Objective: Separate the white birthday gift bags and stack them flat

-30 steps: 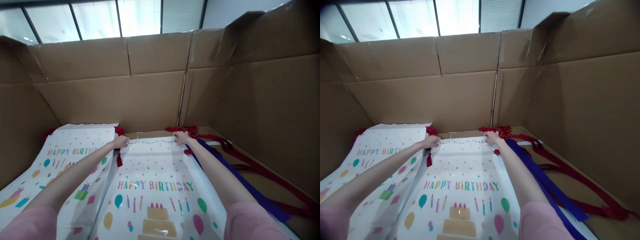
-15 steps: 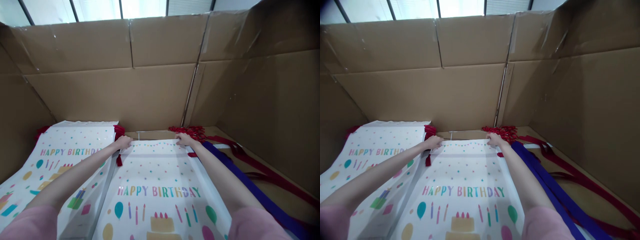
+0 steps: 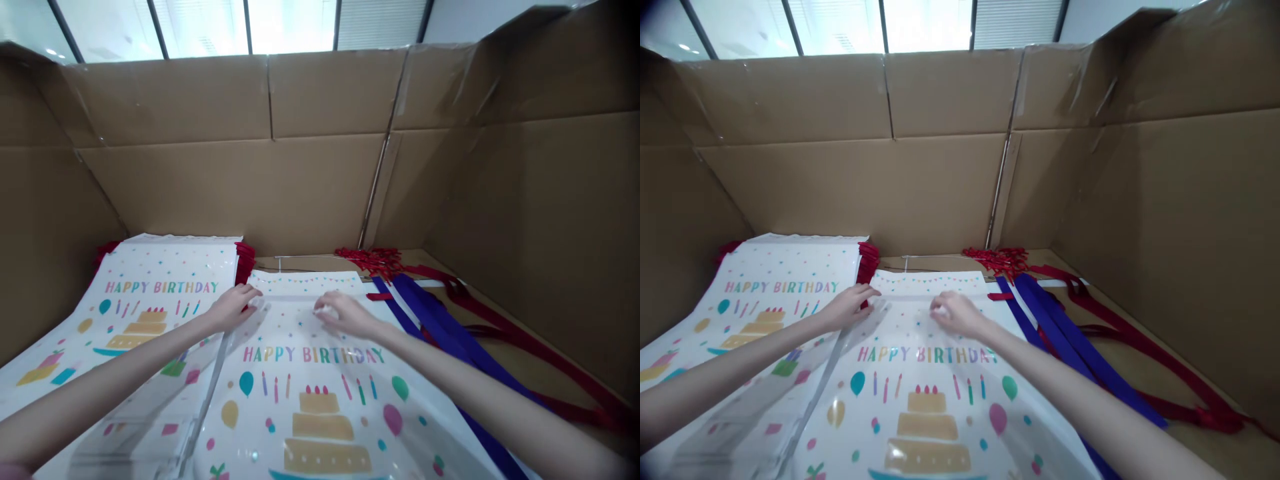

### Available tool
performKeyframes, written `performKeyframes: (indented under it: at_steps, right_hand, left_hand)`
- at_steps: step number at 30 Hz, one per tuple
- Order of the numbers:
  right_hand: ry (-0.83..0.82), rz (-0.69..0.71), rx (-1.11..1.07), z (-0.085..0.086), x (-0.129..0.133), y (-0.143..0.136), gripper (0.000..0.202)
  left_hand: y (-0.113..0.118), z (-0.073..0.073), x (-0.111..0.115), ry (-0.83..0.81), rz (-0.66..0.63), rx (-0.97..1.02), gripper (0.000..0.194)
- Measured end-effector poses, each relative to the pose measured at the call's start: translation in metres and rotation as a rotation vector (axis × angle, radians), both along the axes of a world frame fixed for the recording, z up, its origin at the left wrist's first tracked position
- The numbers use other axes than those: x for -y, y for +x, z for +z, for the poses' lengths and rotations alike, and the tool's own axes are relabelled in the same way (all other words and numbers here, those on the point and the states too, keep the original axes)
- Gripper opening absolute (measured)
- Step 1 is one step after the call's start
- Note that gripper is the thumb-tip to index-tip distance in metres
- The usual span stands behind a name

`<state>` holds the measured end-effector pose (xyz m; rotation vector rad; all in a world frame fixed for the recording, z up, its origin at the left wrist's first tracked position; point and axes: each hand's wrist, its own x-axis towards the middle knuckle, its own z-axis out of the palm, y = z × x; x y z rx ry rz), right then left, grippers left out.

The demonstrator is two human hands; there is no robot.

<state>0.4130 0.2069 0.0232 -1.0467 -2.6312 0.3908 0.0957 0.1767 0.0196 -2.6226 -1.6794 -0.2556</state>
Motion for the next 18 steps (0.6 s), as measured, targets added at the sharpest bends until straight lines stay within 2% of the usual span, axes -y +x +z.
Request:
performKeyframes:
  at_steps: [2, 4, 7, 10, 12, 15, 18]
  right_hand:
    - [-0.092, 0.073, 0.046, 0.001, 0.067, -0.022, 0.031]
    - [-0.136, 0.152, 0.173, -0.007, 0.128, -0.044, 0.045]
    - [-0.111, 0.268, 0.301, -0.03, 0.192, -0.07, 0.065]
    - [0.0, 0.312, 0.376, -0.05, 0.225, -0.084, 0.079]
    - [0.038, 0.31, 0.374, -0.053, 0.237, -0.085, 0.08]
    - [0.004, 0.267, 0.307, -0.045, 0.246, -0.078, 0.067]
    - [-0.069, 0.213, 0.206, -0.035, 0.25, -0.071, 0.051]
  left_hand:
    - [-0.01, 0.002, 0.036, -0.067, -0.006, 0.094, 0.029]
    - [-0.019, 0.003, 0.069, -0.132, 0.024, 0.187, 0.029]
    - [-0.029, 0.003, 0.113, -0.188, 0.103, 0.298, 0.03]
    - [-0.039, 0.001, 0.151, -0.203, 0.146, 0.331, 0.032]
    - [-0.046, -0.001, 0.174, -0.213, 0.141, 0.349, 0.034]
    - [-0.057, -0.002, 0.202, -0.236, 0.143, 0.379, 0.037]
    - [-0.065, -0.003, 0.22, -0.24, 0.159, 0.393, 0.037]
